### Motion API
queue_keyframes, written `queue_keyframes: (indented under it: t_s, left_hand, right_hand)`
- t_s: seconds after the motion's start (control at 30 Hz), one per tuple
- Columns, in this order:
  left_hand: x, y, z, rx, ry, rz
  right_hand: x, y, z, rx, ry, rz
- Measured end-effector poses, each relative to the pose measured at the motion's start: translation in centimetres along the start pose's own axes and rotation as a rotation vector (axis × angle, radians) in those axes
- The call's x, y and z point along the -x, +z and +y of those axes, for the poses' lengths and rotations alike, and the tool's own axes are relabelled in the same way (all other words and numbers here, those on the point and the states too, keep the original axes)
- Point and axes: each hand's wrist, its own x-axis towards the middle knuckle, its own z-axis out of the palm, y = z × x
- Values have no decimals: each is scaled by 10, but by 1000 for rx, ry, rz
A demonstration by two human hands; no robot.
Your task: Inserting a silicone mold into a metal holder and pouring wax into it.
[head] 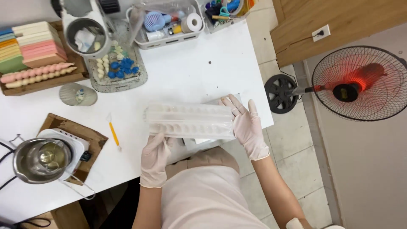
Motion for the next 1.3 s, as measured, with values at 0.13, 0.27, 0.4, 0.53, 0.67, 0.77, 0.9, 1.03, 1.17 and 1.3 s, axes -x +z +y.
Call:
queue_keyframes:
  t_s: [0.13, 0.27, 0.4, 0.53, 0.67, 0.77, 0.9, 1.03, 1.17, 1.3]
  left_hand:
    - [-26, -1, -43, 53, -33, -129]
    - [-19, -28, -74, 29, -84, 96]
    - [-12, -13, -81, -78, -45, 68]
    - [-4, 42, -77, -376, -97, 100]
    - [-1, 45, -73, -499, -117, 135]
    - [9, 33, -75, -619, -125, 189]
    - [17, 37, -73, -776, -53, 170]
    - [23, 37, -75, -946, -39, 207]
    - [20, 35, -72, -930, -106, 234]
    - [23, 30, -68, -928, -120, 282]
  right_hand:
    - [-15, -86, -33, -244, 130, -106]
    - [-5, -64, -56, -129, 218, -4]
    - [-8, -76, -67, -135, 354, -42]
    - [-6, -103, -68, -137, 345, -36]
    - [-10, -103, -66, -4, 310, -23]
    - [-7, -103, -69, 99, 338, -6]
    - [-9, -75, -80, 396, 352, 37]
    - [-16, -69, -88, 525, 327, 60]
    - [-21, -78, -90, 573, 300, 28]
    - [-25, -72, -89, 613, 307, 38]
